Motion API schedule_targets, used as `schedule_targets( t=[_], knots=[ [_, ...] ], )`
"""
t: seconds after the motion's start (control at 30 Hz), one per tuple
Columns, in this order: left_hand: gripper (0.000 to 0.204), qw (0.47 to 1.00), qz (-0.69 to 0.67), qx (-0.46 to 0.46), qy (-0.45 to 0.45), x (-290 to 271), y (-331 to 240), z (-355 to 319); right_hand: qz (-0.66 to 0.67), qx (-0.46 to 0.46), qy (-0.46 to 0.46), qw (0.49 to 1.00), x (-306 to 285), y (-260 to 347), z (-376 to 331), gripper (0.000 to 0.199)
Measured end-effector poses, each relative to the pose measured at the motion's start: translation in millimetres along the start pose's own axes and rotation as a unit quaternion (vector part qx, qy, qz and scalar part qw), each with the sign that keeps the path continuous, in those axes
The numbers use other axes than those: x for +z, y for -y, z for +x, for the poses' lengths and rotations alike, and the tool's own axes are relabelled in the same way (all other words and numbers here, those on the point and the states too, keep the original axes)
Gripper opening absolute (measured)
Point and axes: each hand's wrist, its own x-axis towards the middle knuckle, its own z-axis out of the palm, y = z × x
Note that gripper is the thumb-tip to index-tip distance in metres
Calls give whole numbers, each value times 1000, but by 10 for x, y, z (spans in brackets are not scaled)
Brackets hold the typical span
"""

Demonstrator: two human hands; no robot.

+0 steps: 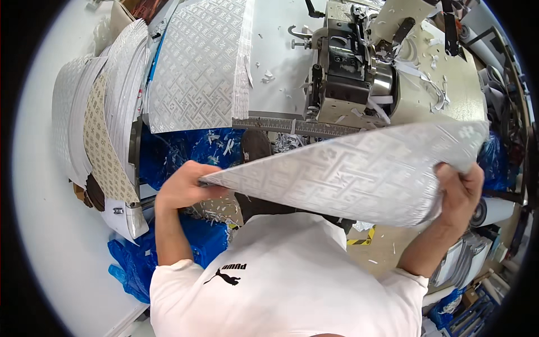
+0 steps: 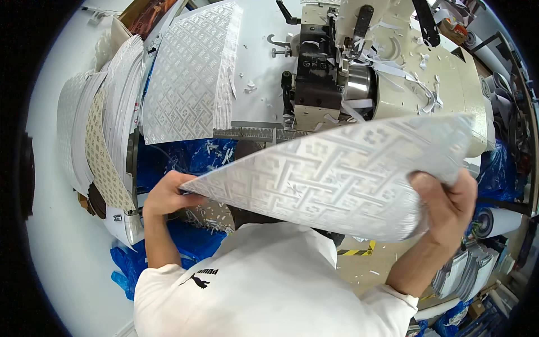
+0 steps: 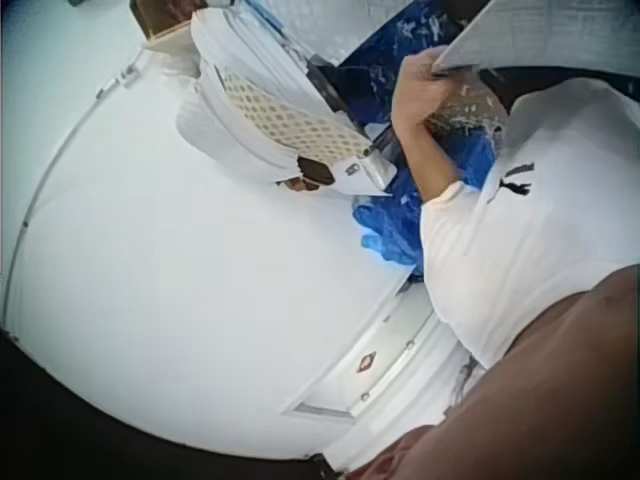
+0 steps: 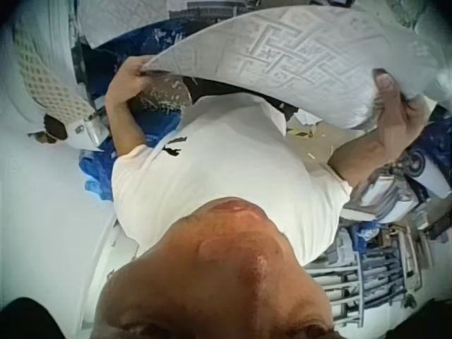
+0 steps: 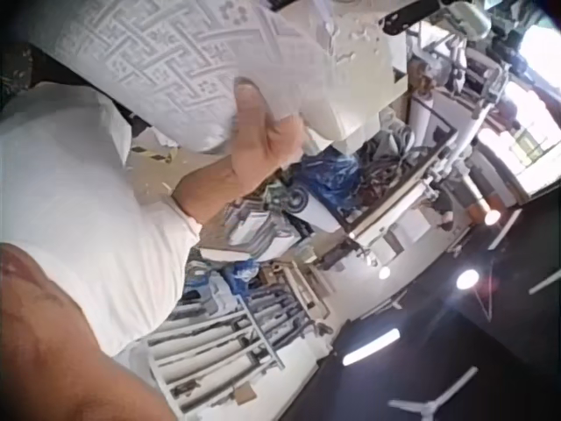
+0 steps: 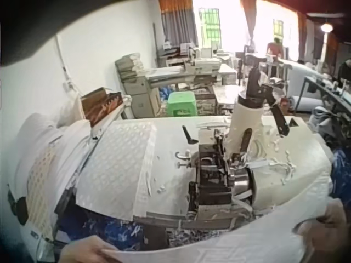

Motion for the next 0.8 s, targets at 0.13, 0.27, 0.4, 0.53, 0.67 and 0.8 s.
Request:
schedule_targets(
  t=[0.13,0.27,0.4,0.53,0.67,0.8],
  knots=[
    [46,846,-415,157,-296,52,780,-514,183,134,-59,972,688,-435,57,21],
    [50,776,-433,27,-458,-64,836,-725,216,62,-162,961,1262,-399,225,27],
    [42,843,-376,2,-386,-440,622,-604,215,11,-164,963,1404,-297,329,33],
    [40,863,-363,-11,-351,-782,432,-534,106,60,-64,990,1394,-348,348,39],
    [37,876,-348,-30,-332,-979,327,-431,102,55,-47,992,1452,-402,385,39],
    [36,874,-352,-34,-334,-1011,261,-342,136,90,-84,983,1465,-415,457,38]
  ],
)
